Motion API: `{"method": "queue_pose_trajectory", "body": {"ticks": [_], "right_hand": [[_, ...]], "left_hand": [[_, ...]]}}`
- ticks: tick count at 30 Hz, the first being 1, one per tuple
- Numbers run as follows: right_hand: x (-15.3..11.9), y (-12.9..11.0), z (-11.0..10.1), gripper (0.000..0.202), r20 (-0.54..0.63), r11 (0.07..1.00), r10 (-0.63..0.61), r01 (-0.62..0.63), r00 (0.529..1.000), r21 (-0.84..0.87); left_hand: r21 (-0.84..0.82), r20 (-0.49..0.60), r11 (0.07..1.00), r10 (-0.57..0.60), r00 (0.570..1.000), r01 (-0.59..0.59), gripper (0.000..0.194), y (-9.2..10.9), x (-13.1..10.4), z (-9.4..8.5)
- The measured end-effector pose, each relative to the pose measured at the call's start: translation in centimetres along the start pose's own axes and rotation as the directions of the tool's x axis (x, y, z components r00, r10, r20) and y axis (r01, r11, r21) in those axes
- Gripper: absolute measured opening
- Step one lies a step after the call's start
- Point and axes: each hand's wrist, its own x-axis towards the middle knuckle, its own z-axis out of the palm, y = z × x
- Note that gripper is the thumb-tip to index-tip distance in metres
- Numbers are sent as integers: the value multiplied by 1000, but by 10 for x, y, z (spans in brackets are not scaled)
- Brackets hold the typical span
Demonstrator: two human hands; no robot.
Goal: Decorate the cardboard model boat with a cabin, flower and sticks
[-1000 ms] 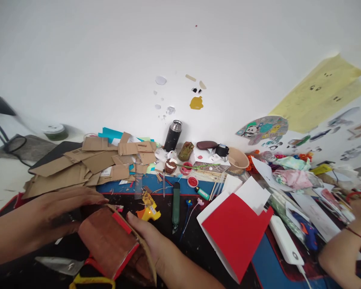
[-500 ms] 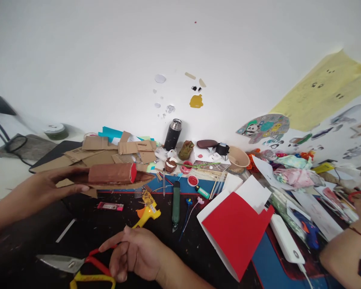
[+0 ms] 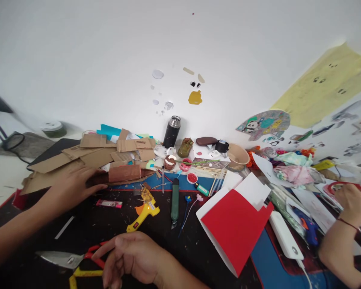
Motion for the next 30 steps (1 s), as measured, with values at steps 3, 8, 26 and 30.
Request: {"method": "queue_pose_trajectory", "body": {"ticks": [3,8,26,30], "right_hand": [[-1,-2,1,83,0,1000,-1,1,1000,5],[-5,-5,3,77,-34,1000,0,1,999,20],[-16,-22,14,73,-101,1000,6,-9,995,-30],[-15,-30,17,64,-139,998,-43,37,989,-48]], "left_hand": [[22,42,1000,-2,999,1,33,2,0,-1],[95,56,994,-51,997,46,39,18,-6,-29],[255,299,937,-311,902,239,30,3,-93,-33],[231,319,939,-319,892,253,38,1,-93,-38]]}}
